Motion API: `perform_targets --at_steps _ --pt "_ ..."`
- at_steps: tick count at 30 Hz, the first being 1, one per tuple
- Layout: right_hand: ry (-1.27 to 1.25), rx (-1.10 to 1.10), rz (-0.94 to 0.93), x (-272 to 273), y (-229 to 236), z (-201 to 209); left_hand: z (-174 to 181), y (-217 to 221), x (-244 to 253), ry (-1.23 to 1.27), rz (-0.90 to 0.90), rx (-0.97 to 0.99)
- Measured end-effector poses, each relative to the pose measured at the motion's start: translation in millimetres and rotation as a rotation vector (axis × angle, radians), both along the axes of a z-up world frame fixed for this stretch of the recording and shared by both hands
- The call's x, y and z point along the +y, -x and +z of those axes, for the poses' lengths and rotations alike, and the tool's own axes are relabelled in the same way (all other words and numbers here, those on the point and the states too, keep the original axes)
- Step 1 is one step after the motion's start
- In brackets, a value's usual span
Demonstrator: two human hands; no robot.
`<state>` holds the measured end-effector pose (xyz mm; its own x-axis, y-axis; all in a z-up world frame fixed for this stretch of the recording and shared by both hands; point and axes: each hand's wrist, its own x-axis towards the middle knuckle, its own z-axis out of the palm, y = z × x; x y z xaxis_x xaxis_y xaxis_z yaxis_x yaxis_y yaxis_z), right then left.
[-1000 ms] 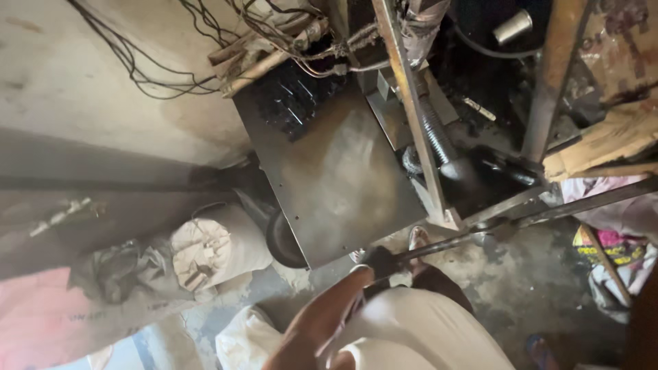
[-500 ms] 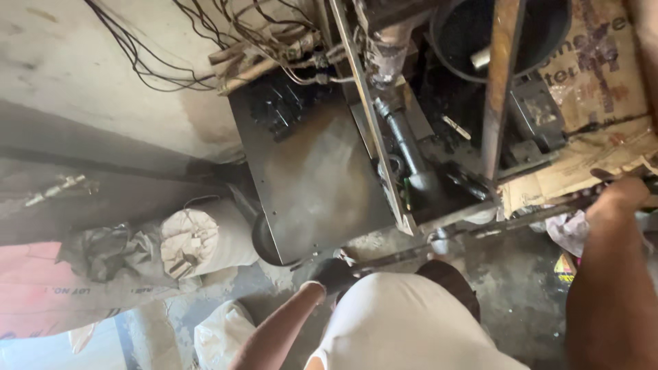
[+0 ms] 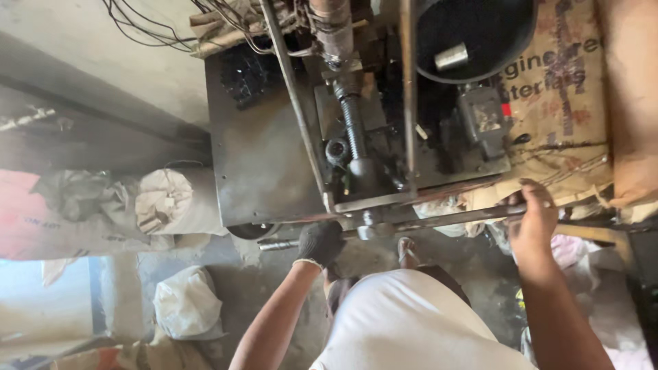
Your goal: The person operates a manual press machine in a workshop. They repeatedly place a metal mold under the press, turn a crank to activate the press, and then remove the mold to place it on a metal surface. The person wears gloves and flip-flops while performing the task.
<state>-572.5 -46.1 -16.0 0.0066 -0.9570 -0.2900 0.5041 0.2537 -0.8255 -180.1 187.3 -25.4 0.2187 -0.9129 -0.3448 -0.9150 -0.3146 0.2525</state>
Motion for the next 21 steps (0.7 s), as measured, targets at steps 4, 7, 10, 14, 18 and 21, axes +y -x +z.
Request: perform_targets --at_steps 4,7,10,14,18,21 --pt "0.091 0.362 0.155 -10 22 45 -6 13 -7 0.012 0.067 -0.035" --pt "0.539 0.498 0.255 -47 26 81 -10 12 -9 -0.042 0.089 -0.050" --pt "0.887 0.956 0.341 -95 0 100 -14 14 -11 -0.098 0.116 -0.055" --pt "0.932 1.462 0.601 -129 -58 92 -16 14 -15 -0.186 0.130 -0.067" --pt "0.844 1.711 0.670 -157 -89 74 -18 16 -16 -0.218 0.142 -0.080" --pt "0.871 1.682 0.520 -183 -101 53 -21 19 -16 -0.153 0.172 -0.079"
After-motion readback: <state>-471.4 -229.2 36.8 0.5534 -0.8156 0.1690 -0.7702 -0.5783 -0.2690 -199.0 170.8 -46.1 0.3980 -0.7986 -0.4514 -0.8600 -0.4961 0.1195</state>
